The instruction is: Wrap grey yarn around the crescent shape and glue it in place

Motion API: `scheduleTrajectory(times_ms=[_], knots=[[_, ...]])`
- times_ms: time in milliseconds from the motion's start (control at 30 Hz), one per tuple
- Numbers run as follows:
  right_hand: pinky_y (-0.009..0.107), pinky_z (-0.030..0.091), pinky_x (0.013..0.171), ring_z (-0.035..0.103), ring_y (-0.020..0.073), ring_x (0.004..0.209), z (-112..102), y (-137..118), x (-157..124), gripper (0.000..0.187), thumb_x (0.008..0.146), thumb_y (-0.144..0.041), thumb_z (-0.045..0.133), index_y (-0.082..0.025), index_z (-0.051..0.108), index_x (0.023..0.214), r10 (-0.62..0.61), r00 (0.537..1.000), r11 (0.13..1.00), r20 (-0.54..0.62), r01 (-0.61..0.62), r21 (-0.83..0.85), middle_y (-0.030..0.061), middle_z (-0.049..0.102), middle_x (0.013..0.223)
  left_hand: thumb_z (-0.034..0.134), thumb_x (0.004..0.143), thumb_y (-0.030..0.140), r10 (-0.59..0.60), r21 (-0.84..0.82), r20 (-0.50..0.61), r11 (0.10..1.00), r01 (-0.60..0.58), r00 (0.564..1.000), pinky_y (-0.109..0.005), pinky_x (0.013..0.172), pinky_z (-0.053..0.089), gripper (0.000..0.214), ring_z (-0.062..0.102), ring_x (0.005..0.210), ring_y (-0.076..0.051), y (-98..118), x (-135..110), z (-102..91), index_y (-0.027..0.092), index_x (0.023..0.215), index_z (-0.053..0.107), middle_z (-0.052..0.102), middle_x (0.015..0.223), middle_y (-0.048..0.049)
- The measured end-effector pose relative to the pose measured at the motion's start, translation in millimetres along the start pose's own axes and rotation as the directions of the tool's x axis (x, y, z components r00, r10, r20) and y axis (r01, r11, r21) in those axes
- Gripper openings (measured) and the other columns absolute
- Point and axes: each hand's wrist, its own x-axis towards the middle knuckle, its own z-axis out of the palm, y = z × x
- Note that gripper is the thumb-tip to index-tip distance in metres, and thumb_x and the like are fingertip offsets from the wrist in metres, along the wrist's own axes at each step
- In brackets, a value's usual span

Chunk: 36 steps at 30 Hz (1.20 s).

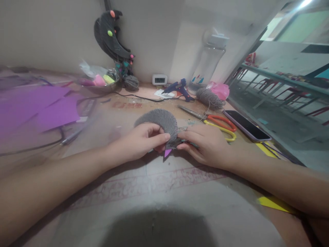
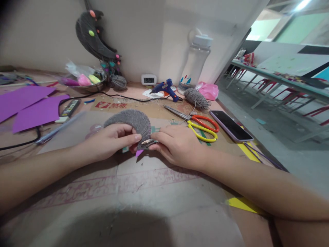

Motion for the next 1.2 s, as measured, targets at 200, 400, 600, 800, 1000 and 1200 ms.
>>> scheduleTrajectory(times_ms=[200, 400, 600, 800, 1000, 1200], knots=[[0.027, 0.033, 0.057, 0.056, 0.0146, 0.062, 2, 2, 1, 0.032, 0.098, -0.039, 0.048, -0.014, 0.067, 0.091, -0.014, 1.000, 1.000, -0.011, 0.014, -0.024, 0.0031, 0.064, 0.068, 0.058, 0.086, 0.034, -0.012, -0.002, 0.007, 1.000, 0.012, 1.000, -0.024, 0.061, 0.043, 0.025, 0.057, 0.062, -0.012, 0, 1, -0.4, 0.017, 0.067, 0.059, 0.064, 0.064, 0.0017], [0.027, 0.034, 0.057, 0.057, 0.0140, 0.061, 5, 3, 0, 0.030, 0.099, -0.037, 0.048, -0.015, 0.067, 0.089, -0.004, 1.000, 1.000, -0.010, 0.004, 0.003, 0.0019, 0.065, 0.067, 0.057, 0.087, 0.038, -0.003, 0.002, 0.013, 1.000, 0.003, 1.000, -0.024, 0.061, 0.042, 0.029, 0.057, 0.061, -0.011, -3, 1, -0.3, 0.017, 0.068, 0.059, 0.064, 0.064, 0.0022], [0.024, 0.041, 0.062, 0.059, 0.0131, 0.068, -2, 5, -2, 0.023, 0.095, -0.032, 0.052, -0.014, 0.065, 0.101, 0.278, 0.959, 0.899, 0.050, -0.278, 0.338, 0.0038, 0.069, 0.083, 0.055, 0.089, 0.041, 0.005, -0.044, 0.001, 0.999, -0.005, 1.000, -0.024, 0.061, 0.042, 0.030, 0.056, 0.063, -0.011, -6, 1, -0.2, 0.017, 0.071, 0.057, 0.062, 0.066, 0.0025], [0.022, 0.040, 0.056, 0.054, 0.0112, 0.060, -6, -3, 10, 0.022, 0.085, -0.038, 0.062, -0.016, 0.064, 0.090, 0.568, 0.750, 0.457, 0.339, -0.630, 0.628, -0.0010, 0.062, 0.072, 0.055, 0.089, 0.041, 0.028, -0.053, 0.012, 0.998, -0.028, 1.000, -0.024, 0.062, 0.044, 0.030, 0.057, 0.063, -0.011, -5, 3, 0.5, 0.017, 0.072, 0.057, 0.061, 0.066, 0.0021], [0.022, 0.033, 0.051, 0.044, 0.0093, 0.055, -3, -12, 16, 0.024, 0.085, -0.037, 0.058, -0.017, 0.059, 0.072, 0.559, 0.656, 0.259, 0.507, -0.719, 0.645, -0.0039, 0.049, 0.060, 0.053, 0.091, 0.040, 0.135, 0.116, -0.002, 0.984, -0.134, 0.991, -0.023, 0.058, 0.045, 0.030, 0.058, 0.061, -0.011, -6, 1, 0.4, 0.017, 0.072, 0.059, 0.062, 0.068, 0.0020], [0.022, 0.032, 0.052, 0.042, 0.0087, 0.056, -5, -14, 16, 0.024, 0.085, -0.034, 0.058, -0.017, 0.055, 0.069, 0.590, 0.691, 0.297, 0.418, -0.667, 0.683, -0.0047, 0.048, 0.060, 0.059, 0.087, 0.045, 0.212, 0.360, -0.004, 0.912, -0.196, 0.977, -0.022, 0.055, 0.039, 0.033, 0.053, 0.060, -0.011, -2, -1, -0.2, 0.017, 0.067, 0.058, 0.057, 0.066, 0.0028]])
